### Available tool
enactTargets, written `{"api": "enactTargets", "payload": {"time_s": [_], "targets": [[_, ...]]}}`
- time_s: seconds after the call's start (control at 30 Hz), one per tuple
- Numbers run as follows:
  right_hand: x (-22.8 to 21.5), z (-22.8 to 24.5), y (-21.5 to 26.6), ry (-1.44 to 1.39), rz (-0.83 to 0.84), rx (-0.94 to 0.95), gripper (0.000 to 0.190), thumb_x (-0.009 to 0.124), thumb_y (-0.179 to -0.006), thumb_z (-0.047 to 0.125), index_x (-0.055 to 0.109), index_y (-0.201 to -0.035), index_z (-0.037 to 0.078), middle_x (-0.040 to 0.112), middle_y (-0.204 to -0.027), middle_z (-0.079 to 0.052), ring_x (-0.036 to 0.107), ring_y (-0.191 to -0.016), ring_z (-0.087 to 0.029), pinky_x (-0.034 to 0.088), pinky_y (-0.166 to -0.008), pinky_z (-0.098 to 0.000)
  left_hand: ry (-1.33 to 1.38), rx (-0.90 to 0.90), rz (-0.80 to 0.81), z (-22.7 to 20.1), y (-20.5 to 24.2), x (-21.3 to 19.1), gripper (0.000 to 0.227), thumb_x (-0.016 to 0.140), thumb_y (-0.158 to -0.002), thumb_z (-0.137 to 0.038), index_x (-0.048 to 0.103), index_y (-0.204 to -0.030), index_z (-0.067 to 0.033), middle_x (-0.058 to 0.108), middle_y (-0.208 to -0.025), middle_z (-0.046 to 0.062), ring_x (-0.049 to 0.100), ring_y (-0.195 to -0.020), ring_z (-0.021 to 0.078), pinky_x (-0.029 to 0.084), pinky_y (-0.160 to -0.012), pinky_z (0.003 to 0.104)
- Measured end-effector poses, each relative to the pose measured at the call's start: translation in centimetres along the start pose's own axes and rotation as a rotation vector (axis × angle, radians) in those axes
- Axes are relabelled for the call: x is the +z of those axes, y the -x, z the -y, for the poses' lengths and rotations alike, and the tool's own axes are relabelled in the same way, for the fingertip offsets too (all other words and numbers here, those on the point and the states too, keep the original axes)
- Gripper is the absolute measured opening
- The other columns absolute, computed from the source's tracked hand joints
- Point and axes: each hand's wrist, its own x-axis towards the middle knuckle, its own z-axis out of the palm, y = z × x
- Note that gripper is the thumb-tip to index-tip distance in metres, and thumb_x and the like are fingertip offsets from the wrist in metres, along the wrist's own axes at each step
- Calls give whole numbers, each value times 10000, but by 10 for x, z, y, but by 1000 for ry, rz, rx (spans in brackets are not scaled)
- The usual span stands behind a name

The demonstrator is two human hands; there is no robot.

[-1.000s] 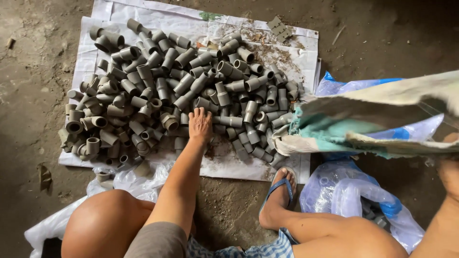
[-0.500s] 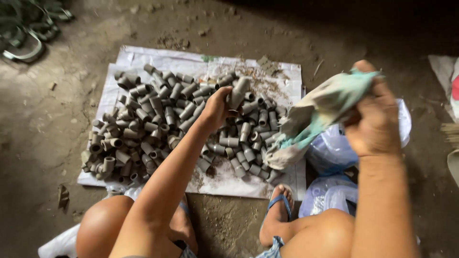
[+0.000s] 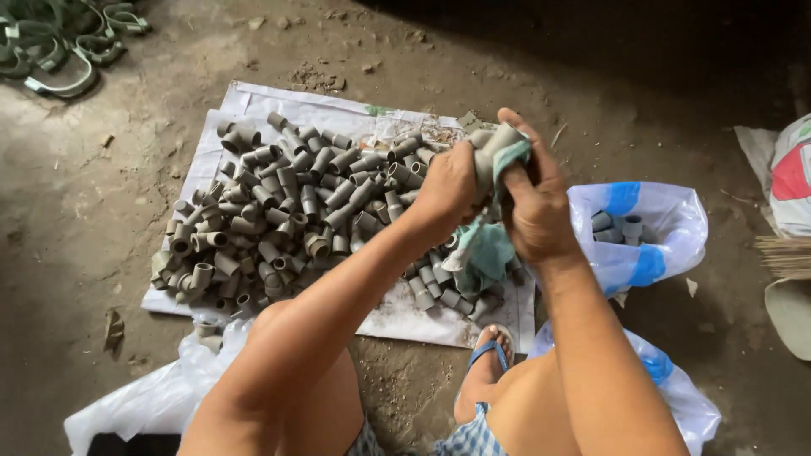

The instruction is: Cleaning small PVC pipe fittings by wiping them with a cloth and sorting them into bags.

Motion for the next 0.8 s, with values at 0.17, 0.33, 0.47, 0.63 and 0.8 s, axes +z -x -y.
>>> {"api": "enactTargets", "payload": {"time_s": [0.17,0.33,0.47,0.63,0.8], "targets": [[-12,9,2,29,3,86,446,636,-890,-132,638,-1325,-36,640,-1035,-112,611,-989,-139,541,-927,-302,123,-422,100,8,3,-3,543,631,-898,-424,517,-1146,45,478,-815,268,520,-424,305,343,-265,351],[14,-14,-1,491,-309,-100,267,588,-910,85,679,-1158,125,650,-970,-44,606,-875,-158,514,-867,-322,-475,187,-34,-20,38,6,574,342,-972,-327,695,-835,106,662,-749,357,699,-877,520,501,-731,604],[21,-4,-9,535,-314,-148,249,496,-923,89,619,-1138,61,578,-922,-111,548,-853,-204,498,-826,-373,-512,237,-73,-40,44,6,646,292,-1005,-406,696,-797,53,707,-815,301,666,-946,520,506,-818,609],[-5,18,-18,521,-34,-114,193,567,-1039,216,700,-1115,98,585,-770,-24,552,-764,-122,496,-753,-299,-306,-45,28,-42,30,-6,483,458,-937,-387,623,-944,68,643,-729,279,652,-664,422,464,-604,504],[-3,17,-17,256,59,18,430,439,-1096,418,716,-1151,92,499,-565,62,511,-596,5,457,-613,-161,11,-450,117,-41,15,-26,534,597,-846,-369,512,-1215,8,567,-872,256,632,-463,315,447,-376,407]]}}
